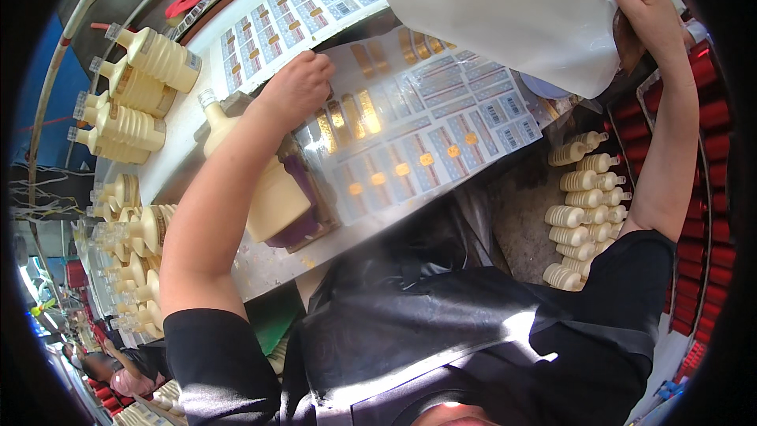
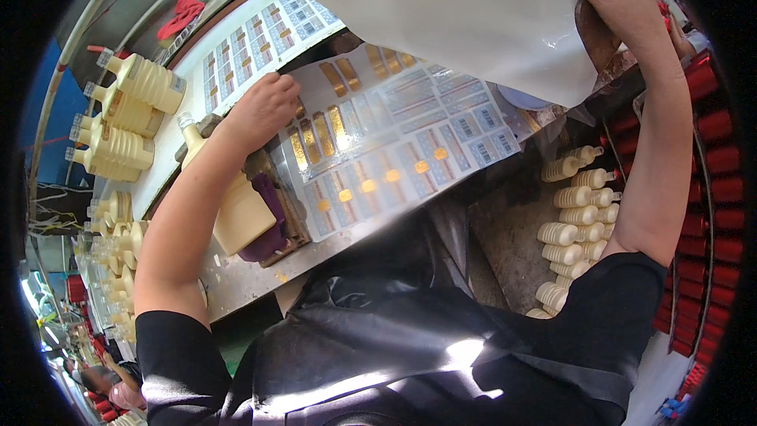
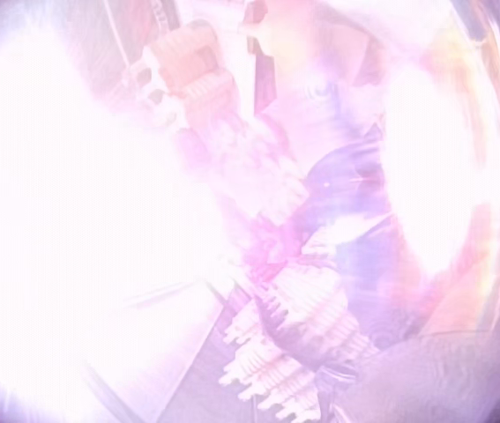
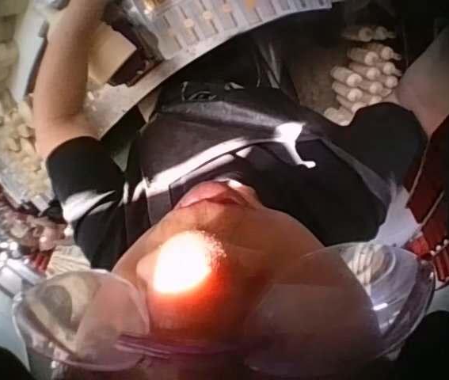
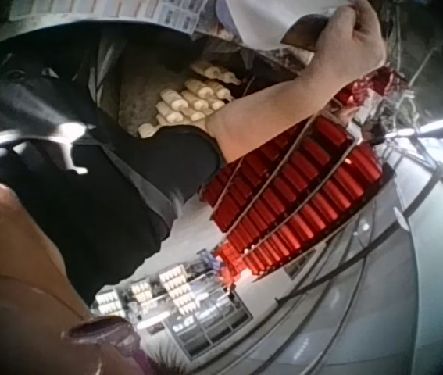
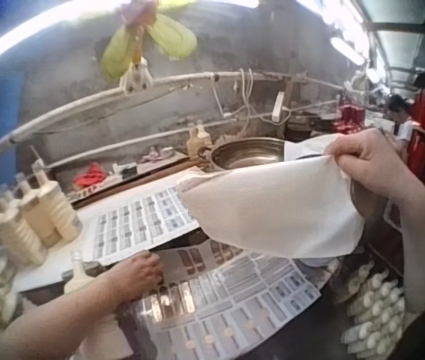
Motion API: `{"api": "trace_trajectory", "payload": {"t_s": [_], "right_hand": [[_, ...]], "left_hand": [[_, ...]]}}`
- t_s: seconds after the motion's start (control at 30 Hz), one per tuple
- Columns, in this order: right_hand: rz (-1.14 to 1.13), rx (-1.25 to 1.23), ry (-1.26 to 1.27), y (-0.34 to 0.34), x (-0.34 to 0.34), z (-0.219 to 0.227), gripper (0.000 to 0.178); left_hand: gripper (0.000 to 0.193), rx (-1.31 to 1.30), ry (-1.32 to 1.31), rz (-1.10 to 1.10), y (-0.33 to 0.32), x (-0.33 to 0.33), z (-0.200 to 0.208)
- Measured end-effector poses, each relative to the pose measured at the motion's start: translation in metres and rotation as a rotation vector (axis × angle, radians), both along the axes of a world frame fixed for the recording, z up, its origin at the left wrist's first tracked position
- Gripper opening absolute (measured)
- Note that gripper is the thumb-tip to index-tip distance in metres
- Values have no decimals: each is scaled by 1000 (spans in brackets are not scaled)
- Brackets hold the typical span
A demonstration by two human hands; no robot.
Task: The person picks up cream-colored plastic bottles from a nearby stack, places them on a workbench, and applies paper labels to the sides. They smooth the labels with their fingers and then set the labeled bottles aside. The process repeats for several bottles.
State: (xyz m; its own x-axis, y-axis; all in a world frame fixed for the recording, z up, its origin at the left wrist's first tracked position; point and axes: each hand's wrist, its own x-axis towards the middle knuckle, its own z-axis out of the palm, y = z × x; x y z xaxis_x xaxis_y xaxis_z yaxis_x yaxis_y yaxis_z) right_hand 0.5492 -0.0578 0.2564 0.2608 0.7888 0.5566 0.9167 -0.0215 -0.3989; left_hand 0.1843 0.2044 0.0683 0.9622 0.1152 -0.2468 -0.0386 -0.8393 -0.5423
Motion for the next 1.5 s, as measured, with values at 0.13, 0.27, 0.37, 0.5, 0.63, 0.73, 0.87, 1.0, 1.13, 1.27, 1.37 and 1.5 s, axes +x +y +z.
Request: {"api": "trace_trajectory", "payload": {"t_s": [0.13, 0.27, 0.37, 0.5, 0.63, 0.73, 0.87, 1.0, 1.13, 1.27, 1.37, 1.5], "right_hand": [[19, 10, -97, -5, -8, 0, 24], [3, 29, -163, -6, -13, -3, 23], [20, 24, -114, -4, -12, -7, 24], [57, 51, -126, -5, -10, -11, 24], [7, 6, -101, -8, -3, -14, 25], [94, 14, -110, -7, 10, -20, 26], [109, -91, -42, -13, 30, -30, 24], [128, -146, -100, -24, 31, -36, 26], [191, -72, -131, -25, 13, -34, 24], [113, -80, -158, -25, -4, -24, 22], [63, -140, -91, -27, -12, -19, 21], [102, -84, -198, -27, -24, -20, 22]], "left_hand": [[4, -168, -227, 151, -10, 4, 16], [9, -170, -685, 207, -20, 19, 13], [11, -63, -607, 231, -28, 40, -12], [8, -245, -322, 432, -31, 46, -51], [16, -489, -147, 497, -9, 39, -56], [16, -553, -217, 500, 1, 34, -44], [17, -363, -32, 559, -8, 35, -17], [24, -589, -301, 696, -16, 47, 31], [42, -1002, -940, 702, -27, 55, 67], [51, -1609, -958, 825, -34, 53, 80], [66, -1908, -968, 1020, -40, 44, 87], [80, -1995, -1003, 976, -64, 35, 85]]}}
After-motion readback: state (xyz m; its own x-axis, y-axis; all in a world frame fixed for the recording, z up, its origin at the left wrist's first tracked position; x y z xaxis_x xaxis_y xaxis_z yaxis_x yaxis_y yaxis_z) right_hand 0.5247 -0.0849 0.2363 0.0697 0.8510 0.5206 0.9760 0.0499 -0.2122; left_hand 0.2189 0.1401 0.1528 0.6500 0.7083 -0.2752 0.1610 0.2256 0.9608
